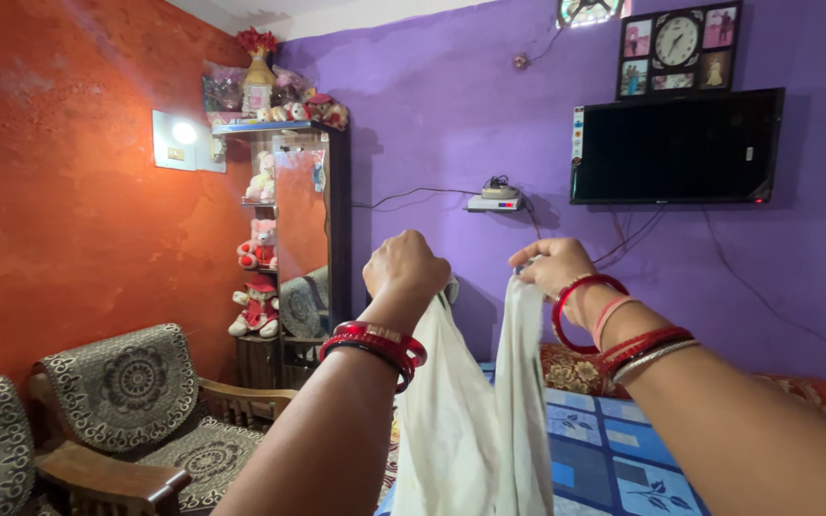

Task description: The person folds several pieces of clothing on a bed, including a light-colored cloth, a white shirt, and a striped shirt. Each item is smoothed, folded, and stacked on the bed.

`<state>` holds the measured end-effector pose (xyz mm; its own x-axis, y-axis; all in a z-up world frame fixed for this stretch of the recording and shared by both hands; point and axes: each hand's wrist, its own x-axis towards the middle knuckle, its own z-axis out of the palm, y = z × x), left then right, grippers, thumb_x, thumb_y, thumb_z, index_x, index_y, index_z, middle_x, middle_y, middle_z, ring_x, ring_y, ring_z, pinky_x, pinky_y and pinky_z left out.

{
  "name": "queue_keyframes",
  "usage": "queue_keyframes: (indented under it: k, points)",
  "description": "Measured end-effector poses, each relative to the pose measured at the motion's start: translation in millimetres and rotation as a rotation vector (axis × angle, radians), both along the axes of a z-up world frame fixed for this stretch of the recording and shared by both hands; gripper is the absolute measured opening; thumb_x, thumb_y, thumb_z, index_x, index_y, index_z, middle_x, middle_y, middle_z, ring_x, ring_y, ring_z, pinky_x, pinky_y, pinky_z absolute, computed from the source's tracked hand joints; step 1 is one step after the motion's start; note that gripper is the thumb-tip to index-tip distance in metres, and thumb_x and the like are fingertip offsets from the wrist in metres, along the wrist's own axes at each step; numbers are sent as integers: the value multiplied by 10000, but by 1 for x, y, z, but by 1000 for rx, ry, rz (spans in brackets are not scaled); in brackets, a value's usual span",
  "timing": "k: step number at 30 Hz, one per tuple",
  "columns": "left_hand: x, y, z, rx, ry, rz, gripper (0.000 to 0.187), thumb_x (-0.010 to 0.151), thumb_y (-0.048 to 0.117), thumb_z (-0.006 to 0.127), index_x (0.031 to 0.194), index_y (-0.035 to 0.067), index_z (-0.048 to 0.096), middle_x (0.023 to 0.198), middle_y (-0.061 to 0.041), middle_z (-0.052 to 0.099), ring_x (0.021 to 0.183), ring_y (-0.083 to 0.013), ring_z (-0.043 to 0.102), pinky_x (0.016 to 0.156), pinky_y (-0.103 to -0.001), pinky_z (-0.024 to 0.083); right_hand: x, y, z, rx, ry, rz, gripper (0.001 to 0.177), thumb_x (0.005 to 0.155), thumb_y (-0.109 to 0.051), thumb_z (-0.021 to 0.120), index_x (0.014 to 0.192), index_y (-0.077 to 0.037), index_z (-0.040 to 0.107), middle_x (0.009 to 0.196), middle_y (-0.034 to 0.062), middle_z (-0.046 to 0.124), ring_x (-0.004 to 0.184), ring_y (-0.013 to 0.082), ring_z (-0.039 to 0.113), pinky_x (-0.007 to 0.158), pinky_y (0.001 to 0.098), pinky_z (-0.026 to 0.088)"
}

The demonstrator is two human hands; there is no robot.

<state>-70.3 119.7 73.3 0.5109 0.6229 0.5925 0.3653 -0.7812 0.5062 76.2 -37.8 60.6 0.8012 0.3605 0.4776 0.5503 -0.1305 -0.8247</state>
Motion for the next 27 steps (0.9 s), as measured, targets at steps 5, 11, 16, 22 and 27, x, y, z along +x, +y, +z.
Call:
queue_keyframes:
  k: [5,11,16,22,27]
  points:
    - [34,9,0,387,266,-299,298,818,231,721,1061,60,738,1048,-164,747,1019,-345,713,916,-397,553,-12,-11,-1,-54,-50,93,247,800,35,726,1016,-62,798,991,120,780,845,182,718,736,314,572]
    - [53,10,-17,-882,-250,-952,319,796,-32,574,1041,60,759,1223,-119,659,968,-267,716,858,-388,640,-17,-24,-4,98,44,126,180,793,3,758,969,5,792,895,107,784,772,184,743,719,321,604]
    - [36,-11,-24,-445,-14,-787,174,765,91,684,912,87,778,1005,-116,754,875,-230,767,774,-353,655,-14,-34,-14,98,6,18,149,822,-96,792,942,-8,794,881,101,783,729,163,722,688,296,580]
    - [34,-32,-24,11,2,-443,373,801,373,873,840,16,774,806,-128,734,754,-234,692,719,-371,537,1,-35,-31,109,88,141,232,903,-183,761,926,46,740,827,109,742,680,180,685,602,325,548]
    - [47,-37,-35,-238,-239,-956,120,826,95,764,933,52,798,789,-31,761,696,-117,669,672,-306,559,19,-36,-35,115,179,217,210,962,-206,679,935,3,669,818,76,719,676,155,686,587,330,567]
